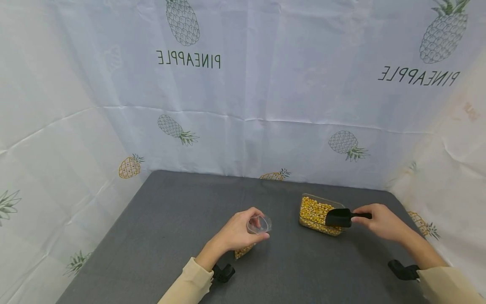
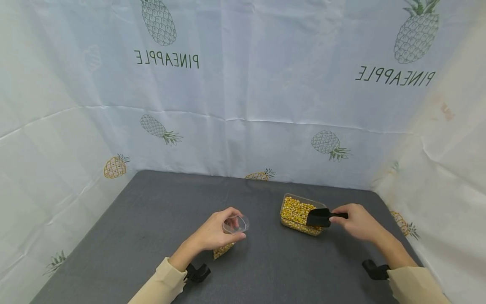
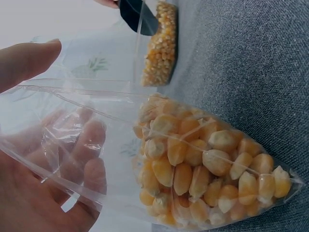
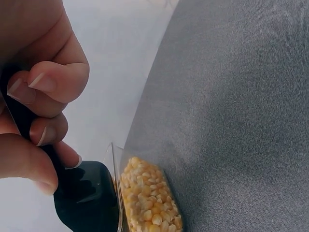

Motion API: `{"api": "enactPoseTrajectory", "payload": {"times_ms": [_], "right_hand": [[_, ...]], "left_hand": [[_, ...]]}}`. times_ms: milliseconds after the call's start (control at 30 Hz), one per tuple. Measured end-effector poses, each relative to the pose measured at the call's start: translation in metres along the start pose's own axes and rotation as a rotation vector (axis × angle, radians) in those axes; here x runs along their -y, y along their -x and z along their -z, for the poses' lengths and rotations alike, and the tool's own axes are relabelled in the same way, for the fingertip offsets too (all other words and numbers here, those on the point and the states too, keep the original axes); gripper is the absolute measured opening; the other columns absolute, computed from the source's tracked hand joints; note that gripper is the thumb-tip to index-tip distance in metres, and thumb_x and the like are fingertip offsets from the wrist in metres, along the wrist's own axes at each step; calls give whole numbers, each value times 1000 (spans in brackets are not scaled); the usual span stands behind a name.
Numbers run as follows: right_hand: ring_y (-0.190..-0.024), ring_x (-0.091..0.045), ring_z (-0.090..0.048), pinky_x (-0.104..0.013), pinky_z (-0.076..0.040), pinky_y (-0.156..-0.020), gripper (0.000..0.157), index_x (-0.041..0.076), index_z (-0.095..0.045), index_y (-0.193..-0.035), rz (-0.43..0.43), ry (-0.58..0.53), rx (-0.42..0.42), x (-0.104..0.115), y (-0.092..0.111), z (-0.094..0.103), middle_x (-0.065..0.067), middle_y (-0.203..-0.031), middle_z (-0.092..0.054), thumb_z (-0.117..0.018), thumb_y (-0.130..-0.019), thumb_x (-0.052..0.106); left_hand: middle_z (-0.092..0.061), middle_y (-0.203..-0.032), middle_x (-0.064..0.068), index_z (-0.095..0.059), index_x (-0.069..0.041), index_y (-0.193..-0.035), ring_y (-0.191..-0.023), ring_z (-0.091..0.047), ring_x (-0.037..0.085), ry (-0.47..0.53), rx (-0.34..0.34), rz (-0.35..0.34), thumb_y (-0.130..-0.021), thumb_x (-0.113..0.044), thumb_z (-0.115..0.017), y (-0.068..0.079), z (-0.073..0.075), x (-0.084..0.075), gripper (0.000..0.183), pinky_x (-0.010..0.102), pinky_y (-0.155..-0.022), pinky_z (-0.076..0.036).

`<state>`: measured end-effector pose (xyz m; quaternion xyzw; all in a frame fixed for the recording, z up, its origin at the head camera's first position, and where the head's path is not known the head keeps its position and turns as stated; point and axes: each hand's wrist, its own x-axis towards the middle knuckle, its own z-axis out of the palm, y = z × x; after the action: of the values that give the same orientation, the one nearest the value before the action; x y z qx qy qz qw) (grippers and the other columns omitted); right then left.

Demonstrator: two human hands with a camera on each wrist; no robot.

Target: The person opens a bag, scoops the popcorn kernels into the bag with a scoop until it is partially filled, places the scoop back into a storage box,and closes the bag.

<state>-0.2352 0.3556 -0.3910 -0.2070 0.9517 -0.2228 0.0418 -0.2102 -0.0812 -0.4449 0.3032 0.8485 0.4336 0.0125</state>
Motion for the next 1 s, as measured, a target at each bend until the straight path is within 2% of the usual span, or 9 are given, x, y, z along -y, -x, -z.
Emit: {"api": "enactPoseTrajectory", "payload": {"times_ms": [267, 400, 500, 733, 833, 1000], "right_hand": [[-83, -18, -69, -30, -54, -66, 35, -11, -70, -116, -1, -7, 8, 3, -5, -4, -14, -104, -73, -69, -98, 19], [-75, -15, -65, -30, -49, -61, 35, -11, -69, -116, -5, -22, 33, 4, -8, -7, -16, -104, -73, -69, -98, 18], [-74, -17, -64, -32, -45, -59, 36, -13, -68, -117, -13, -42, 50, 3, -10, -10, -18, -105, -73, -68, -99, 18], [-79, -19, -67, -30, -48, -61, 36, -14, -67, -118, -1, -61, 25, -3, -12, -22, -19, -107, -72, -67, -99, 16], [-85, -23, -69, -34, -52, -64, 38, -15, -66, -119, 12, -62, 17, -3, -13, -27, -23, -110, -71, -68, -99, 17], [-96, -38, -68, -47, -56, -73, 41, -15, -66, -120, 10, -76, 13, -1, -15, -35, -28, -114, -69, -68, -99, 19]], "left_hand": [[-60, -95, -7, -62, -13, -125, -88, -60, 5, -2, 0, -2, -92, -42, -76, 0, -1, 2, 46, 26, -76, -54], [-60, -95, -7, -62, -13, -125, -88, -60, 6, -2, -1, -1, -92, -42, -76, -1, -1, 2, 46, 26, -76, -54], [-60, -95, -8, -62, -13, -125, -87, -60, 5, 1, -2, 2, -92, -42, -76, -1, -1, 1, 46, 26, -76, -54], [-61, -95, -7, -62, -12, -125, -87, -60, 5, -12, -8, 1, -92, -41, -76, -1, -1, 2, 46, 26, -76, -54], [-61, -95, -5, -62, -12, -125, -87, -59, 6, -12, -7, 2, -92, -41, -76, -1, -1, 2, 47, 26, -77, -54], [-62, -96, -2, -62, -11, -125, -88, -59, 6, -6, -2, 5, -92, -42, -76, -1, -2, 3, 47, 26, -76, -54]]}}
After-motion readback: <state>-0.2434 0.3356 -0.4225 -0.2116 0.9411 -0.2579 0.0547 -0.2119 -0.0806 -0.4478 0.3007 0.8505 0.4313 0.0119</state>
